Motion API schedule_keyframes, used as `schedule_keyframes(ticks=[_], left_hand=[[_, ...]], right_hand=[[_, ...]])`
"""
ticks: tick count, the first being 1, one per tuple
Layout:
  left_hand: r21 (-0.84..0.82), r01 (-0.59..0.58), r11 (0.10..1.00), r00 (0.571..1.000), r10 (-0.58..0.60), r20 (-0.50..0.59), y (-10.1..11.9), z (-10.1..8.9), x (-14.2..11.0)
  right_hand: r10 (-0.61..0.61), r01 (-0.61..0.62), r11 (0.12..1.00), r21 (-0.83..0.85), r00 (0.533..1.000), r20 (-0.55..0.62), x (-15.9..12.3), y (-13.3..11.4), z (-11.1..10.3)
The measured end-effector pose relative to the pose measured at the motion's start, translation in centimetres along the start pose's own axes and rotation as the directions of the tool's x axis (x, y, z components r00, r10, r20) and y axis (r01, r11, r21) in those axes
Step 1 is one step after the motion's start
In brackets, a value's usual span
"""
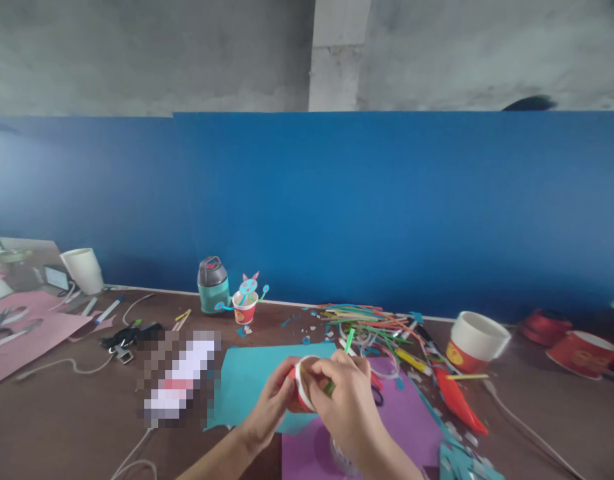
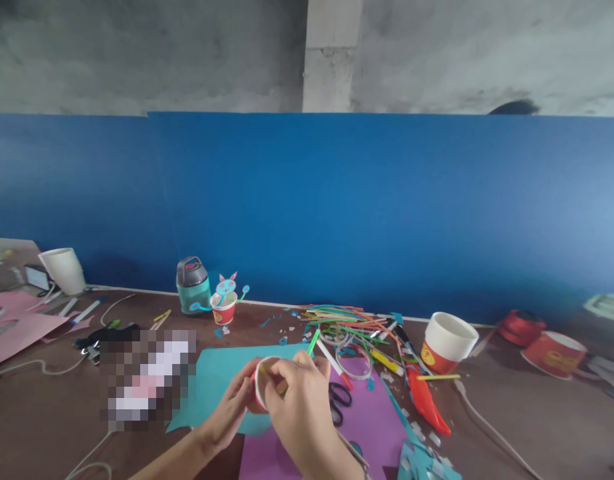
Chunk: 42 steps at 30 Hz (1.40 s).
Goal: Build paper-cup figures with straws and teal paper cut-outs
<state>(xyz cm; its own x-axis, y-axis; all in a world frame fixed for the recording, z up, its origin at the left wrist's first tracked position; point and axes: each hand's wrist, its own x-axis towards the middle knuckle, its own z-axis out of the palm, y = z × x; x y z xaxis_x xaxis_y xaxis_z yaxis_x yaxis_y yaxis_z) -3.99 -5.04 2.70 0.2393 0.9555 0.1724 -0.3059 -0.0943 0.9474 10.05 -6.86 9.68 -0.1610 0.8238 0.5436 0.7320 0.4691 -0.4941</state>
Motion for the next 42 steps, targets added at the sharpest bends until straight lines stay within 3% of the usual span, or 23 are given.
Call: schedule_keyframes(ticks=[10,15,21,26,33,42], left_hand=[[0.222,-0.143,0.964,0.984,0.116,0.133,0.18,-0.72,0.35],[0.261,-0.149,0.954,0.98,0.107,0.167,0.62,-0.48,0.18],[0.301,-0.203,0.932,0.972,0.156,0.174,1.01,-0.24,0.19],[0.33,-0.196,0.923,0.968,0.129,0.214,0.95,-0.51,0.3],[0.356,-0.188,0.915,0.974,0.127,0.188,0.47,-1.02,0.38],[0.314,-0.181,0.932,0.974,0.125,0.19,0.93,-0.36,0.22]], right_hand=[[-0.014,0.014,1.0,0.011,0.999,0.036,0.04,-0.07,-0.2],[-0.104,0.104,0.994,0.029,0.995,0.006,0.08,0.02,-0.25],[-0.067,0.069,0.997,0.027,0.996,-0.059,-0.07,0.01,0.12],[-0.099,0.099,0.995,0.001,0.995,-0.025,-0.05,0.21,0.43],[0.034,-0.04,0.998,0.042,0.991,0.127,0.16,0.61,0.24],[0.01,-0.018,0.996,0.082,0.995,0.098,0.22,0.38,-0.05]])
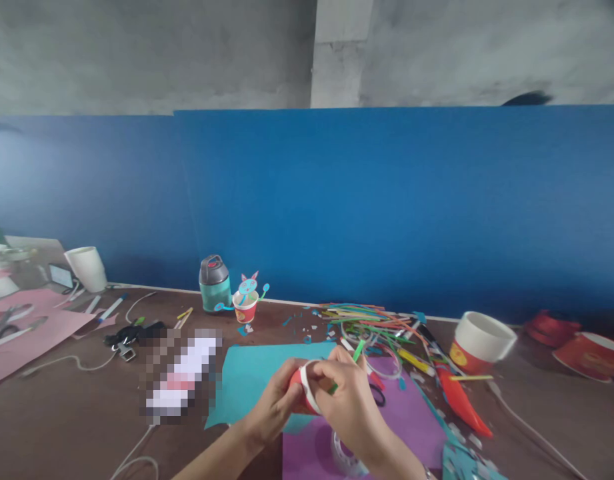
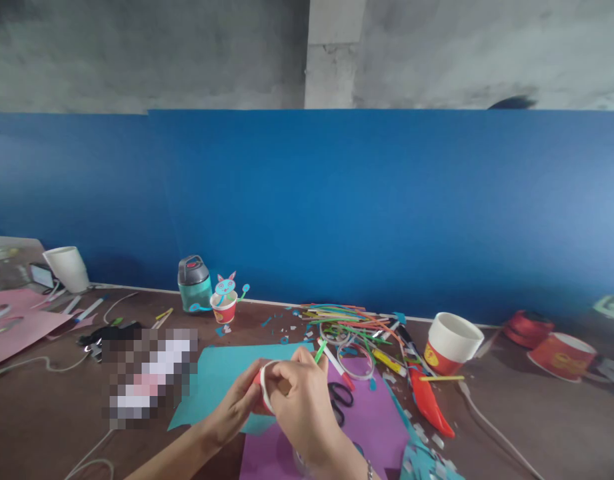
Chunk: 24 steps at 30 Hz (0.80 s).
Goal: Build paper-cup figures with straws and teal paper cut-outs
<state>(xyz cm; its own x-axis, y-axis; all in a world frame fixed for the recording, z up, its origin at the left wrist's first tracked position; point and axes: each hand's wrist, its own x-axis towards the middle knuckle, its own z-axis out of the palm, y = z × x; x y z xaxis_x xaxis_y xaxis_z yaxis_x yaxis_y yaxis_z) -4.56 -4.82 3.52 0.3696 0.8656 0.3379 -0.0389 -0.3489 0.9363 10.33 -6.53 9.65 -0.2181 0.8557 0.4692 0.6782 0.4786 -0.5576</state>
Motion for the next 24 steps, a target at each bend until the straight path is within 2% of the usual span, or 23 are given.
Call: schedule_keyframes(ticks=[9,13,17,21,24], left_hand=[[0.087,-0.022,0.996,0.999,0.019,0.027,-0.11,-0.28,0.1],[0.1,-0.028,0.995,0.999,0.024,0.034,-0.21,-0.39,0.08],[0.095,0.0,0.996,1.0,-0.002,0.027,-0.44,-0.45,-0.03],[0.052,0.026,0.998,0.999,-0.028,0.036,-0.69,-0.34,-0.07],[0.014,0.041,0.999,0.998,-0.042,0.046,-0.67,-0.24,-0.05]], right_hand=[[-0.042,0.041,0.999,-0.005,0.994,-0.101,-0.2,-0.14,0.44],[-0.117,0.111,0.992,-0.063,0.987,-0.112,-0.3,-0.04,0.33],[-0.208,0.19,0.972,-0.141,0.97,-0.126,-0.33,0.01,0.17],[-0.18,0.149,0.973,-0.178,0.968,-0.175,-0.01,0.28,-0.08],[-0.231,0.201,0.957,-0.207,0.965,-0.128,0.35,0.79,-0.43]])
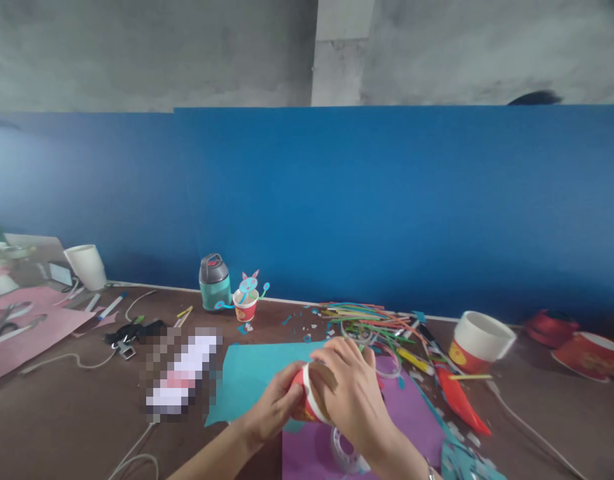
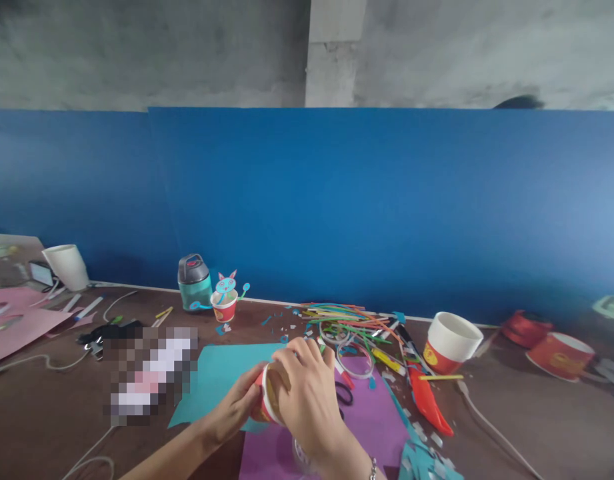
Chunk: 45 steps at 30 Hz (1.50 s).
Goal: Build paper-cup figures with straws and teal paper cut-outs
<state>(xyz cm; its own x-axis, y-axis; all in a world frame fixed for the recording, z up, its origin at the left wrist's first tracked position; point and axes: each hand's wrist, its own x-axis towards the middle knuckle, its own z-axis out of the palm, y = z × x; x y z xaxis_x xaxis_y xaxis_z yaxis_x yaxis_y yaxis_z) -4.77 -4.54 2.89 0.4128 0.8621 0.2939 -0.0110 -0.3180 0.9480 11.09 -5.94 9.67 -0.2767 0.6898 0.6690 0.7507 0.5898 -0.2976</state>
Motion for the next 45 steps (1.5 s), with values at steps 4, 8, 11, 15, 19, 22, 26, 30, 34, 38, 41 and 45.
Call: schedule_keyframes(ticks=[4,8,11,15,19,22,26,30,34,38,41,45], left_hand=[[-0.02,0.027,0.999,1.0,-0.026,0.018,0.3,0.0,0.0],[-0.128,0.033,0.991,0.998,-0.026,0.05,0.6,0.1,0.0],[-0.247,0.018,0.969,0.995,0.005,0.095,0.6,0.5,0.0],[0.009,-0.016,1.0,1.0,0.016,0.004,0.3,0.9,-0.2],[0.105,-0.064,0.992,0.998,0.066,-0.018,-0.1,1.2,-0.4],[-0.051,-0.101,0.994,0.995,0.102,0.007,-0.2,1.4,-0.3],[-0.203,-0.075,0.976,0.997,0.076,-0.002,-0.4,1.6,-0.4],[-0.257,-0.07,0.964,0.998,0.067,-0.02,-0.7,1.6,-0.4],[-0.276,-0.082,0.958,0.996,0.085,-0.001,-0.7,1.7,-0.4],[-0.26,-0.091,0.961,0.995,0.097,0.009,-0.3,1.7,-0.4],[-0.227,-0.11,0.968,0.993,0.115,0.012,0.1,1.6,-0.3],[-0.153,-0.135,0.979,0.991,0.137,0.004,0.2,1.5,-0.2]], right_hand=[[-0.12,0.117,0.992,0.038,0.987,0.111,0.3,0.6,-0.4],[-0.012,-0.009,0.993,0.114,0.982,0.186,0.5,0.6,-0.6],[0.186,-0.224,0.962,0.158,0.957,0.223,0.6,0.7,-0.4],[0.366,-0.414,0.892,0.18,0.897,0.249,0.8,1.2,0.3],[0.442,-0.482,0.865,0.137,0.863,0.247,1.0,1.6,0.8],[0.474,-0.535,0.826,0.177,0.83,0.296,1.0,1.8,1.0],[0.451,-0.546,0.786,0.291,0.827,0.335,0.8,2.2,1.1],[0.399,-0.506,0.801,0.32,0.85,0.345,0.8,2.2,1.0],[0.4,-0.511,0.795,0.326,0.846,0.352,0.9,2.0,0.8],[0.42,-0.541,0.761,0.358,0.831,0.364,0.9,1.8,0.7],[0.427,-0.556,0.738,0.383,0.823,0.374,0.8,1.7,0.7],[0.414,-0.517,0.753,0.406,0.853,0.318,0.7,1.4,0.8]])
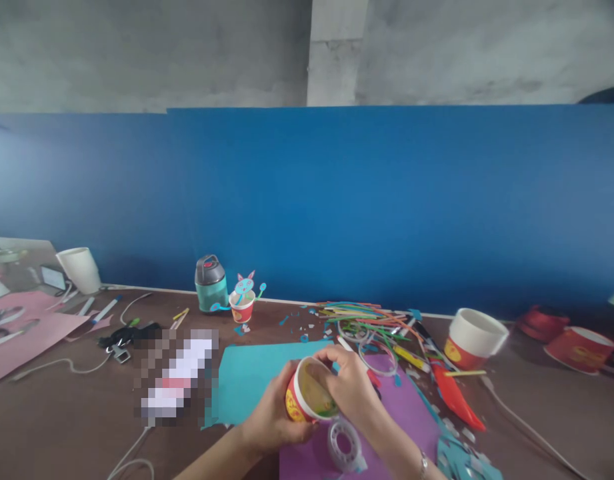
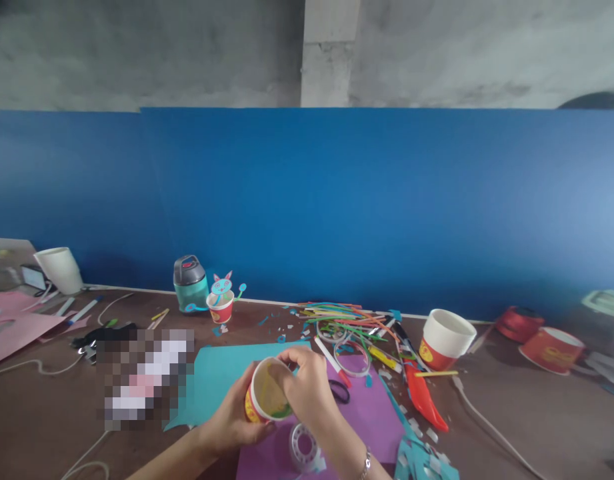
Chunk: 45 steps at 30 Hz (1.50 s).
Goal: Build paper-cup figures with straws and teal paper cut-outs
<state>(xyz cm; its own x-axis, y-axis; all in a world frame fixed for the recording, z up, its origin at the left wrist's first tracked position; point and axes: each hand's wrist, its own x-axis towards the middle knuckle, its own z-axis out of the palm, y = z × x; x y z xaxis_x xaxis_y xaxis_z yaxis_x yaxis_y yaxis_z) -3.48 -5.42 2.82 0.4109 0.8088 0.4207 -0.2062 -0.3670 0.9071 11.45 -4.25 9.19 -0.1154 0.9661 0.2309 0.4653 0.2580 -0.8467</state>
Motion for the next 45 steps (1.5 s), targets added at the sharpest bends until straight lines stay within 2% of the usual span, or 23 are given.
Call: schedule_keyframes(ticks=[6,8,12,19,25,28,30,33,35,37,40,45], left_hand=[[0.301,0.025,0.953,0.999,-0.017,-0.031,-0.3,-0.3,-0.3],[0.334,0.04,0.942,0.999,-0.029,-0.038,-0.3,-0.5,-0.3],[0.155,0.024,0.988,1.0,-0.024,-0.002,-0.2,-0.5,-0.3],[0.003,0.033,0.999,0.999,-0.033,0.011,-0.2,-0.2,-0.2],[0.025,0.036,0.999,0.999,-0.036,0.011,-0.4,-0.1,-0.2],[0.05,0.043,0.998,0.999,-0.042,-0.013,-0.4,-0.1,-0.2],[0.091,0.059,0.994,0.997,-0.054,-0.064,-0.3,-0.1,-0.1],[0.231,0.099,0.968,0.98,-0.054,-0.194,-0.2,0.0,-0.1],[0.333,0.114,0.936,0.97,-0.033,-0.241,-0.3,0.0,-0.2],[0.432,0.093,0.897,0.971,0.014,-0.239,-0.5,0.0,-0.3],[0.54,0.045,0.841,0.971,0.09,-0.222,-1.0,0.1,-0.5],[0.53,0.066,0.845,0.972,0.064,-0.224,-0.7,0.5,-0.5]], right_hand=[[-0.051,0.046,0.998,-0.052,0.995,-0.091,-0.5,-0.5,0.4],[-0.098,0.089,0.991,-0.103,0.992,-0.085,-0.6,-0.6,0.3],[-0.201,0.198,0.964,-0.176,0.98,0.001,-0.4,-0.6,-0.1],[-0.113,0.114,0.989,-0.098,0.993,0.019,0.1,-0.1,-0.4],[-0.083,0.083,0.99,-0.118,0.997,0.005,-0.1,-0.5,-0.3],[-0.109,0.107,0.984,-0.142,0.994,-0.001,-0.1,-0.5,-0.5],[-0.166,0.154,0.973,-0.174,0.985,-0.053,-0.1,-0.4,-0.9],[-0.275,0.216,0.923,-0.319,0.949,-0.154,-0.3,-0.5,-1.3],[-0.334,0.241,0.872,-0.427,0.93,-0.155,-0.8,-0.9,-1.1],[-0.358,0.249,0.838,-0.485,0.922,-0.145,-1.2,-1.2,-0.7],[-0.332,0.217,0.839,-0.499,0.931,-0.154,-1.5,-1.3,0.2],[-0.324,0.243,0.87,-0.43,0.938,-0.126,-1.4,-0.5,0.9]])
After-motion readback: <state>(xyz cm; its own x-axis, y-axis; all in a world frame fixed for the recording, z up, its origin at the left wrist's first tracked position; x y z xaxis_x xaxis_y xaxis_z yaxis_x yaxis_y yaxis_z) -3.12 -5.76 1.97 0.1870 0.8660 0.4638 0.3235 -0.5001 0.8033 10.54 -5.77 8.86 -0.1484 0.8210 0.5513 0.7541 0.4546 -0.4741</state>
